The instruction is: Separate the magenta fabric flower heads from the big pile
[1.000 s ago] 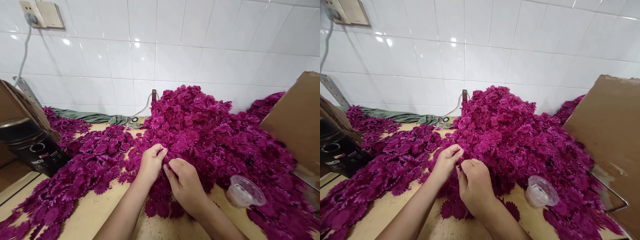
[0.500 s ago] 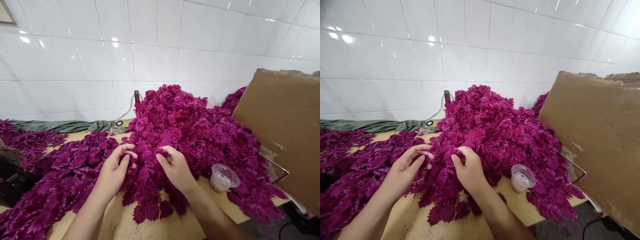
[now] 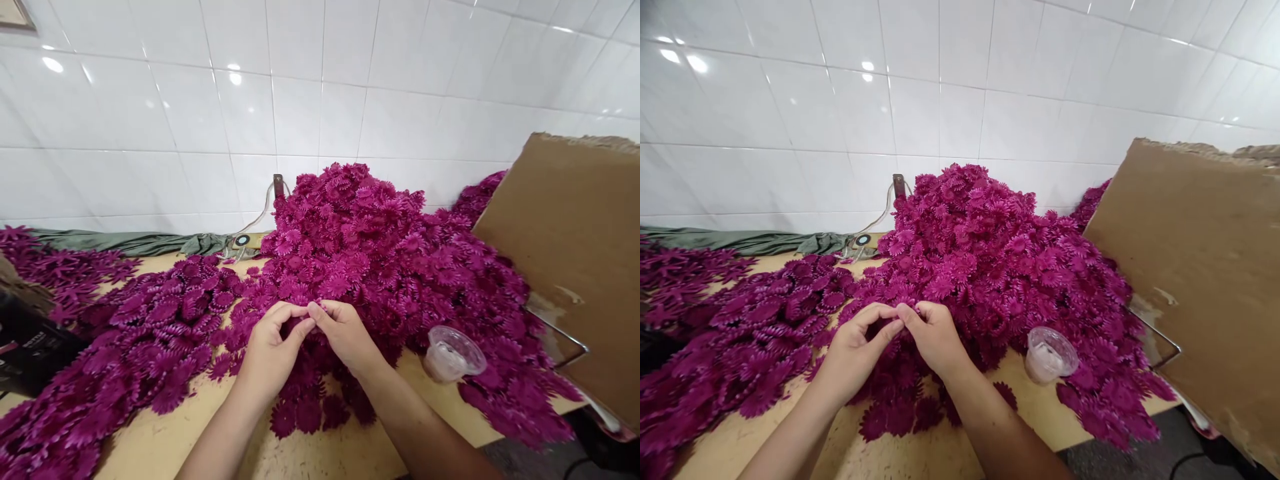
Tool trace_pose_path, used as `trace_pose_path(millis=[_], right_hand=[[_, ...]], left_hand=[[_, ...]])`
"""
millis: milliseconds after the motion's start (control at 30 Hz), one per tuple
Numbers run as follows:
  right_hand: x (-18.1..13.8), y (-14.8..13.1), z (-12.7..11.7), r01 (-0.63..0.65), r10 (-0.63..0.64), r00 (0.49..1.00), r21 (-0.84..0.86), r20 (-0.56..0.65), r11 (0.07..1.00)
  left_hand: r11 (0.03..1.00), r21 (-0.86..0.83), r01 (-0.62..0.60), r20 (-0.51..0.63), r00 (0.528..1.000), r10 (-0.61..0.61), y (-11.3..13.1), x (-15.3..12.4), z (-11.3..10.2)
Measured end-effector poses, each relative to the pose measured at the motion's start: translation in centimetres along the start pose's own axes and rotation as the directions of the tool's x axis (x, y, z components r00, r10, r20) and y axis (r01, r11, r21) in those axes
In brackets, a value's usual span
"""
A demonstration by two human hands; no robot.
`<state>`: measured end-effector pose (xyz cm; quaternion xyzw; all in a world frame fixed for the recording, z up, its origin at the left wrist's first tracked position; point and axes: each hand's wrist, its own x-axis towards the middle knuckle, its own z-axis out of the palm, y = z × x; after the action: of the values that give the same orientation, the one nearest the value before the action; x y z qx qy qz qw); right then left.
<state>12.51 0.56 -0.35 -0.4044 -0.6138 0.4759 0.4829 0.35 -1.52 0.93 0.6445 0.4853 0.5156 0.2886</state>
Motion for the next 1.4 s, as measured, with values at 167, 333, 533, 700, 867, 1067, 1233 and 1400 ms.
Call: trace_pose_path(millis=[167, 333, 533, 700, 867, 1067, 1233, 1400], right_hand=[[-0.3, -0.3, 0.5, 0.097, -0.097, 0.995, -0.015, 0.015, 0.995], [-2.2, -1.9, 0.4, 0.301, -0.311, 0.95, -0.238, -0.002, 0.923], [-1.4, -1.5, -0.8, 0.062, -0.061, 0.997, 0.034, -0.039, 0.997], [-0.5, -0.6, -0.6, -0.036, 0.04, 0.999, 0.202, -0.015, 0.979], [-0.4, -0.2, -0.5, -0.077, 0.08, 0.997, 0.138, -0.016, 0.987], [0.0, -0.4, -0.3, -0.063, 0.061, 0.998, 0.085, 0.026, 0.994], [-0.1, 0.1, -0.4, -0.128, 0.112, 0.99, 0.202, 0.091, 0.971], [0.2, 0.3, -1.5, -0.15, 0.155, 0.988, 0.221, -0.007, 0.964]], left_hand=[[0.982, -0.156, 0.102, -0.096, 0.988, -0.118, -0.6, 0.9, 0.0], [0.888, -0.421, 0.183, -0.424, 0.826, -0.372, -2.2, 3.2, -3.0], [0.88, -0.421, 0.219, -0.255, 0.903, -0.346, -1.6, 2.7, -3.9], [0.828, -0.431, 0.36, -0.023, 0.913, -0.408, -1.2, 0.6, -2.0], [0.908, -0.29, 0.303, 0.044, 0.952, -0.304, -0.6, 0.1, -1.6], [0.955, -0.212, 0.206, 0.095, 0.977, -0.19, 0.6, 0.0, -1.2], [0.884, -0.388, 0.26, -0.021, 0.957, -0.29, -0.4, 0.2, -1.3], [0.861, -0.406, 0.308, -0.003, 0.941, -0.339, -0.7, 0.0, -1.7]])
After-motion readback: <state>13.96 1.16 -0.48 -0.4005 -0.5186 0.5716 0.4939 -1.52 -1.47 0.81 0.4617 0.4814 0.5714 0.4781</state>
